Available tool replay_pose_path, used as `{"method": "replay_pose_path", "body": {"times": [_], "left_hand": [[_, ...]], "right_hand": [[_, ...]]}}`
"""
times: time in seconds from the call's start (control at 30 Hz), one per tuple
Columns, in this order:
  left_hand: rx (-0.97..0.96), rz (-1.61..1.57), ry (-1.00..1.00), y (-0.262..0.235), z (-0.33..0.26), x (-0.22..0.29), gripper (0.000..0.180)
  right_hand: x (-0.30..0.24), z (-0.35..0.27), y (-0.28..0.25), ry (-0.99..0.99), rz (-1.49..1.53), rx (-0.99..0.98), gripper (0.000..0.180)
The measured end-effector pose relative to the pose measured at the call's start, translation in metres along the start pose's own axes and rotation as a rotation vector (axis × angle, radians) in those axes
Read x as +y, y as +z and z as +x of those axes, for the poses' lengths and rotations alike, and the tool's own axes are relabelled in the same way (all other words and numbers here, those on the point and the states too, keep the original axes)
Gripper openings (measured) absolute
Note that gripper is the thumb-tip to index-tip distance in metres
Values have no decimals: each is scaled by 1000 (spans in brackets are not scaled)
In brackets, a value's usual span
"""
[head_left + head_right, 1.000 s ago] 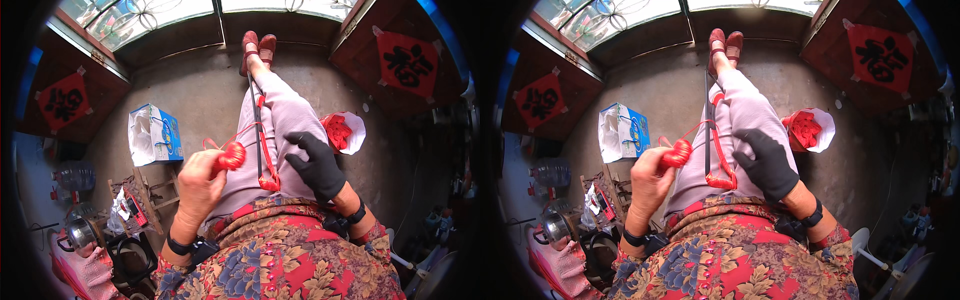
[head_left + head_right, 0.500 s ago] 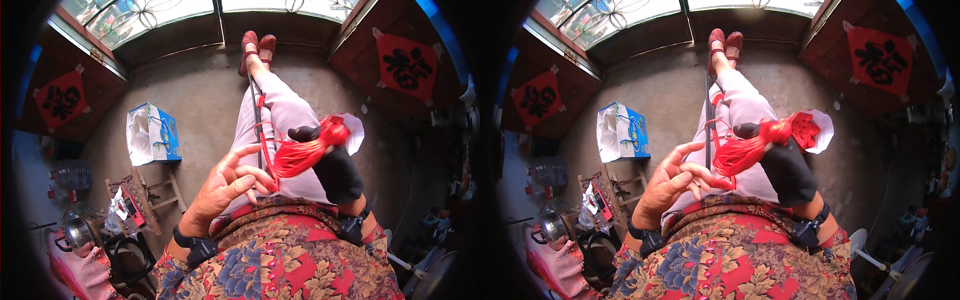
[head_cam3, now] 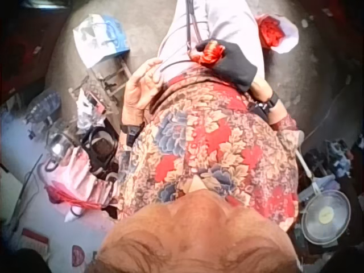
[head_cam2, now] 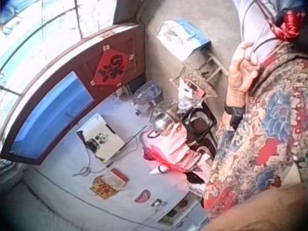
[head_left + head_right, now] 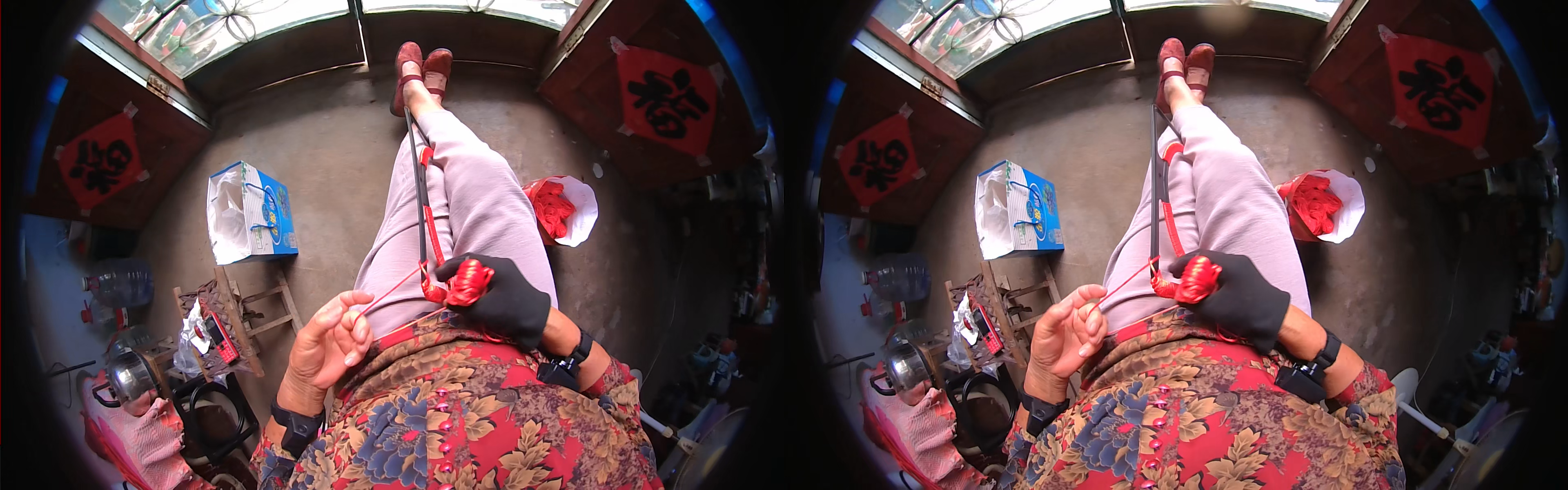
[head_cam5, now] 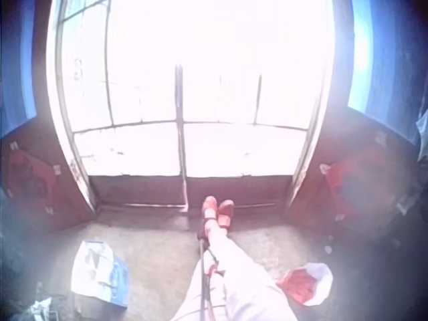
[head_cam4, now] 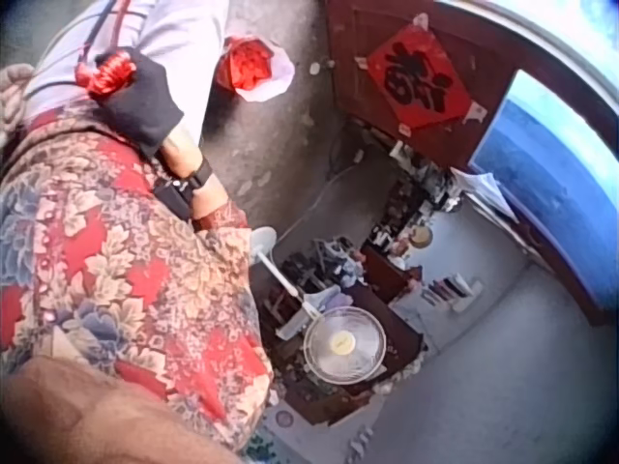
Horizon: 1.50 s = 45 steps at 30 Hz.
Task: Wrapping a red decorative cord around a black and red frame component by hand.
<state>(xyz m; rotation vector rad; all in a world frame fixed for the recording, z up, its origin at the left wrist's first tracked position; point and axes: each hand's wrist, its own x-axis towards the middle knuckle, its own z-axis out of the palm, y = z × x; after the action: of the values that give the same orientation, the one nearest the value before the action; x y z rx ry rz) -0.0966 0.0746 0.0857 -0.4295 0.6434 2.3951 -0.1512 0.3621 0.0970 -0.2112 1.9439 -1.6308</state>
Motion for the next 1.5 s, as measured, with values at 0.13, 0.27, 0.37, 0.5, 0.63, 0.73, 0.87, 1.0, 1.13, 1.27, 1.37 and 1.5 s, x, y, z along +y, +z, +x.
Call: {"method": "replay_pose_path", "body": {"times": [0.13,0.27,0.37,0.5,0.63,0.73,0.87,1.0,1.13,1.27,1.37,1.5], "left_hand": [[172,342,-27,-9,-23,-3,35],[186,622,-156,-12,-38,-8,21],[123,606,-213,-14,-37,0,19],[-20,427,-223,-14,-33,-1,17],[-349,281,-49,3,-8,5,17],[-361,158,293,26,17,6,27],[-108,614,269,42,48,3,48],[-49,750,129,37,65,-10,49],[35,622,45,16,74,-23,57],[85,498,72,25,75,-21,56],[133,619,101,17,78,-21,42],[196,234,267,25,73,-8,33]], "right_hand": [[-4,15,20,-147,-451,-107,43],[14,20,25,-203,-405,-34,30],[20,21,22,-44,97,-4,25],[-31,3,-8,144,894,525,41],[-17,-8,-51,-50,789,475,44],[-13,-8,-70,-175,606,453,40],[-13,0,-50,64,108,327,30],[-20,8,-14,-166,-809,175,31],[-17,21,-10,-75,-890,116,38],[-7,28,-1,-58,-329,62,50],[-21,28,-2,-96,-311,88,51],[-20,27,-16,-281,-305,295,53]]}}
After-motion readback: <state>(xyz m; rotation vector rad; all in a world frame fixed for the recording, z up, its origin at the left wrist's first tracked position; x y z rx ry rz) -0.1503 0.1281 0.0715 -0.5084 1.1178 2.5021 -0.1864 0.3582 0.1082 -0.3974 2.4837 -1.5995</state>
